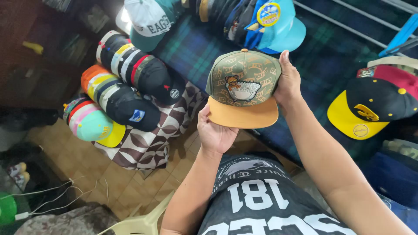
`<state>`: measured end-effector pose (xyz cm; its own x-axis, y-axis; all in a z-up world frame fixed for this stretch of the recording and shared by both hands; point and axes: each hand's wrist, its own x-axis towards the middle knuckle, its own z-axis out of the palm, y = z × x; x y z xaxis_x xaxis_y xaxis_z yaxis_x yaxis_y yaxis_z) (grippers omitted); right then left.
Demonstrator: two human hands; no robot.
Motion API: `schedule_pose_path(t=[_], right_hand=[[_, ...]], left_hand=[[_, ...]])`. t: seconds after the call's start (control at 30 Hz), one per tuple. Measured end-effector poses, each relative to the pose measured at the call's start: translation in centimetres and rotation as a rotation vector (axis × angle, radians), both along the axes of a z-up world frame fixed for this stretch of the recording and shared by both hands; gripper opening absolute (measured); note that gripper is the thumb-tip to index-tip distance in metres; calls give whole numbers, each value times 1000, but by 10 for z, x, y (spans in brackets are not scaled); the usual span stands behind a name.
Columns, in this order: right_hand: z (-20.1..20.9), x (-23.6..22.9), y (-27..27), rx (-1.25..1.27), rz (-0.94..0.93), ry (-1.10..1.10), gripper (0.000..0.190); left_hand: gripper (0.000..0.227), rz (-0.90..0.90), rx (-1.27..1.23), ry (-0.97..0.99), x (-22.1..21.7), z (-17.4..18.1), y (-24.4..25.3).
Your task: Sorting and inspecting a collection of baseball caps by picking them up, rotating them, and stacking them.
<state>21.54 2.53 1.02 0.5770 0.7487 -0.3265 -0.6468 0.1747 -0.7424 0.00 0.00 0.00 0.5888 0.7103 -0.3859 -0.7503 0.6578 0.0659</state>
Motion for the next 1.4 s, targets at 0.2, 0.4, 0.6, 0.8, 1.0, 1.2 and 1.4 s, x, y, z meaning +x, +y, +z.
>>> schedule_pose_path(t=[0.2, 0.4, 0.6, 0.8, 1.0, 1.2, 1.4], right_hand=[[3, -38, 8, -38, 59, 40, 48], [-38, -95, -17, -142, 328, 280, 54], [-83, -158, -12, -112, 409, 257, 32], [-76, -206, 12, -101, 416, 161, 33], [-69, -273, 38, -73, 569, 107, 38], [-78, -327, 49, -233, 918, -179, 52], [-97, -339, 55, -453, 960, -198, 35]], left_hand=[[45, 56, -8, -3, -38, -7, 15], [43, 113, 82, 86, -86, -23, 37], [37, 119, 102, 98, -145, -37, 58], [34, 160, 172, 199, -194, -1, 68], [49, 364, 228, 442, -262, -28, 59], [53, 641, 139, 581, -351, -84, 45], [57, 923, -104, 861, -473, -168, 46]])
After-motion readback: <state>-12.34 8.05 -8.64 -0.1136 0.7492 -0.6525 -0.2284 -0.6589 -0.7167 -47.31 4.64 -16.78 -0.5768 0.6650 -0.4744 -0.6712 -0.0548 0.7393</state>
